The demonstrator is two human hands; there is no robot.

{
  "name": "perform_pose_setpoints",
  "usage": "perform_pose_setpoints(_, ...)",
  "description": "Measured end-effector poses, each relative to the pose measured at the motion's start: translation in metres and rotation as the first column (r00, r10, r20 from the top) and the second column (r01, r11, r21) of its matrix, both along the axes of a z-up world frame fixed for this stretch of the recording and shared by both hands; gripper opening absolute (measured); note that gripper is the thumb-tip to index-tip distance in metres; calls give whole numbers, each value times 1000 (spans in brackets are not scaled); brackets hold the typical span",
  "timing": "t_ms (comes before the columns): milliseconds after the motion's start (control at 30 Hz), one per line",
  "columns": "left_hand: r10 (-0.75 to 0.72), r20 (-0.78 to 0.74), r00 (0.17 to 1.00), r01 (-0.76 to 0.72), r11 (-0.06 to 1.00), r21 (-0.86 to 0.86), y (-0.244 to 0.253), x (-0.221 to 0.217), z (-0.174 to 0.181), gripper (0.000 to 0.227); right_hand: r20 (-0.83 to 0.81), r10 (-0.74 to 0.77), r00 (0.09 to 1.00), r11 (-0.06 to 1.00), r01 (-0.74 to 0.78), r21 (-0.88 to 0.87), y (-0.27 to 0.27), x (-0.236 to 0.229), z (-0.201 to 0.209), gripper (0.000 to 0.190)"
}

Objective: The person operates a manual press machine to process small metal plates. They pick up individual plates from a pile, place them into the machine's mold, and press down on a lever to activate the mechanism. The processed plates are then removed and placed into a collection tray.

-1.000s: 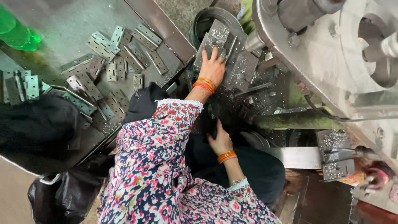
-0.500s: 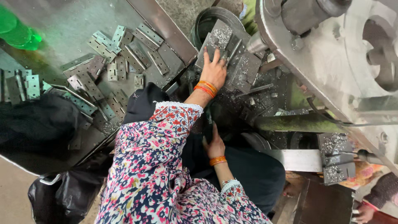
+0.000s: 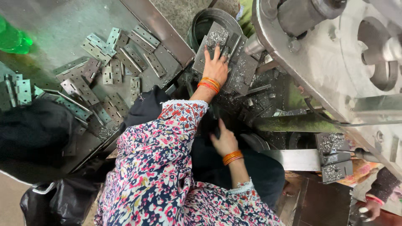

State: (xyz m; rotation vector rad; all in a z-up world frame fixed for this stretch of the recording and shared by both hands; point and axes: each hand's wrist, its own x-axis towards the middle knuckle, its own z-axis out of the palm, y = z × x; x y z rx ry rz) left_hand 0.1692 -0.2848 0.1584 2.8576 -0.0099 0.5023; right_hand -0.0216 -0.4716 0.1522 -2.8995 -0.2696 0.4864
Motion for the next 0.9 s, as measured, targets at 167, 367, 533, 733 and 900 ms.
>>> perform_pose_setpoints(167, -24, -97, 995, 28, 999, 36, 2, -1, 4, 43, 134, -43, 990, 979, 15, 203, -2, -36, -76, 89)
perform_pose_setpoints(367, -17, -11, 1000, 18, 999, 29, 5, 5, -5, 41, 10, -5, 1000, 989, 3, 150, -2, -25, -48, 99)
perform_pose_setpoints(533, -52, 39, 998, 51, 998, 44, 9, -4, -9, 39, -38, 22, 999, 1000, -22, 13, 9, 1, 38, 81)
perform_pose_setpoints(733, -157, -16, 987, 158, 984, 87, 20, -60, 6, 30, -78, 45, 996, 996, -51, -79, 31, 14, 74, 81)
perform_pose_setpoints(900, -243, -127, 962, 262, 951, 163, 30, -103, 14, 24, -73, 34, 997, 997, -40, -70, 31, 13, 74, 80)
